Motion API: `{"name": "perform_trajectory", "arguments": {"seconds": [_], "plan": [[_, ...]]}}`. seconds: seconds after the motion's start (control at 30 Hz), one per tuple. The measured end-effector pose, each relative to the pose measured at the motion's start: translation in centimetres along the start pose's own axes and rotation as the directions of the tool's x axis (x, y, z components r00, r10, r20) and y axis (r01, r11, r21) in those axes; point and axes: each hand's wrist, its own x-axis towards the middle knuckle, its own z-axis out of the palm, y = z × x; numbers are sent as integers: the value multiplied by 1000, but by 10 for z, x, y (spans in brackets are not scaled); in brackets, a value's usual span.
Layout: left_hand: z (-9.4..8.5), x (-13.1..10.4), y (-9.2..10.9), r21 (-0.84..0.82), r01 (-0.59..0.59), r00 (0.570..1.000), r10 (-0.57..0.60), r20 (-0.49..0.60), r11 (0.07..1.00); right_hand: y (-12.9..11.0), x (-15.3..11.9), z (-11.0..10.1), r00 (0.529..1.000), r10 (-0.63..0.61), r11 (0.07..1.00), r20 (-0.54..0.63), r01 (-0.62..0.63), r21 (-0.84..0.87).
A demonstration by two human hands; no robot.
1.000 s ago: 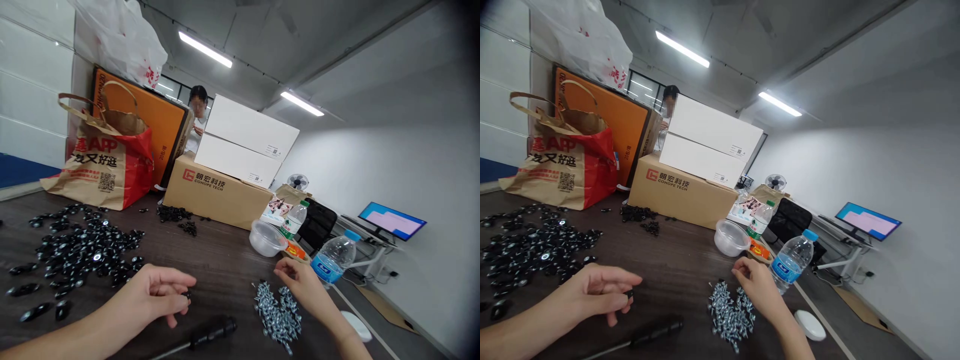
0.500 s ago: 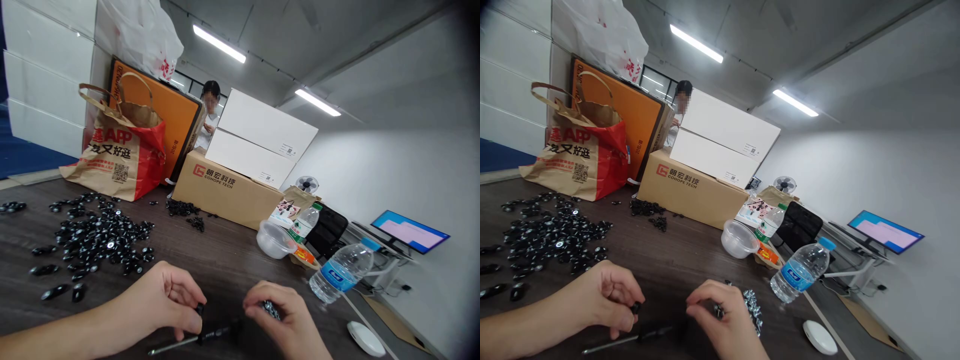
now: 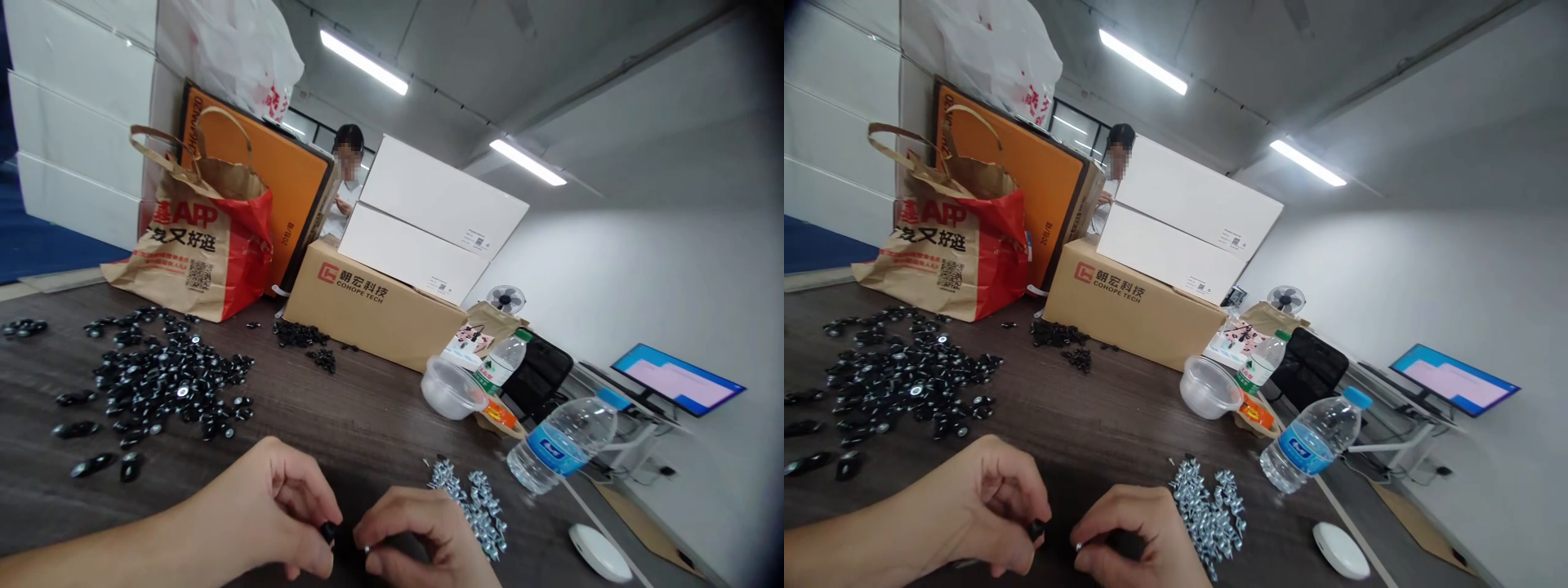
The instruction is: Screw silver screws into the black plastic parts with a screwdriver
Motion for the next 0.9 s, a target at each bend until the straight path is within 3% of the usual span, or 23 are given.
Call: {"name": "perform_trajectory", "arguments": {"seconds": [0.13, 0.3, 0.4, 0.57, 0.9], "plan": [[3, -3, 0, -15, 9, 1000, -9, -19, 1000, -2, 1, 3, 1000, -29, 995, -1, 29, 96], [15, -15, 14, 53, 113, 989, -107, -104, 992, -8, 1, 10, 994, -89, 971, -69, 102, 216], [19, -17, 20, 118, 166, 978, -148, -148, 979, -7, 2, 15, 995, -80, 951, -56, 93, 297], [24, -16, 24, 88, 231, 959, -212, -189, 969, -3, 1, 21, 997, -41, 931, -59, 60, 360], [30, -26, 25, 133, 111, 969, -78, -233, 985, -3, 4, 24, 996, -7, 917, -83, 40, 398]]}}
